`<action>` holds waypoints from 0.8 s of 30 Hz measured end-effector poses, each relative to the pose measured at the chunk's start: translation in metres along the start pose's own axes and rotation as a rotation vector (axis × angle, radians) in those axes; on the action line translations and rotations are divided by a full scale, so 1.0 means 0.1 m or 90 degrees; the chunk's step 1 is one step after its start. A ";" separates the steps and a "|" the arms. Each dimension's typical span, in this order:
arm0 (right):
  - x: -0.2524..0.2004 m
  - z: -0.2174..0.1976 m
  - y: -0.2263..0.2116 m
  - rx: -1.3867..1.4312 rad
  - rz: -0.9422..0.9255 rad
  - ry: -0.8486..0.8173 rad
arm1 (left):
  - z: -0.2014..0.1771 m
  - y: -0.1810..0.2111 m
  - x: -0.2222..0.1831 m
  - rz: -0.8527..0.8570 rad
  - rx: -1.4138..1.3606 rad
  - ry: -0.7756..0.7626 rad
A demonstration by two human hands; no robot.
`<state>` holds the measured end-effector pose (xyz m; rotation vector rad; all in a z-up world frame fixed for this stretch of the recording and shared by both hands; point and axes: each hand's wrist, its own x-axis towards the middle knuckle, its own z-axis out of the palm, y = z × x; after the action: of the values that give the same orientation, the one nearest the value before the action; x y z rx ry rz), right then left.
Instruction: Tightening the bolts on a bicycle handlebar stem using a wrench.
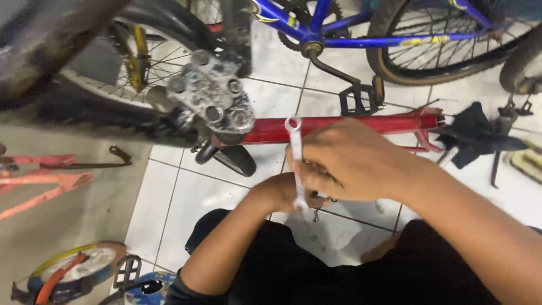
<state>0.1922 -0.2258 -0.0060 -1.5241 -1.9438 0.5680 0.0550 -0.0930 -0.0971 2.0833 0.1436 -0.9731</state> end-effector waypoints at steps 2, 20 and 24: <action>0.05 -0.11 -0.08 -0.028 0.097 -0.070 | -0.04 0.21 -0.40 0.008 -0.001 -0.014; 0.23 0.06 -0.30 0.331 0.081 0.235 | -0.02 0.36 -1.84 0.105 -0.164 0.575; 0.23 -0.06 -0.21 0.514 0.195 0.138 | -0.11 0.29 -1.96 0.080 -0.177 0.600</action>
<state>0.1773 -0.2092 0.0163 -1.2652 -1.0962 1.1008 -0.0631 -0.0617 0.0594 2.0881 0.5784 0.1629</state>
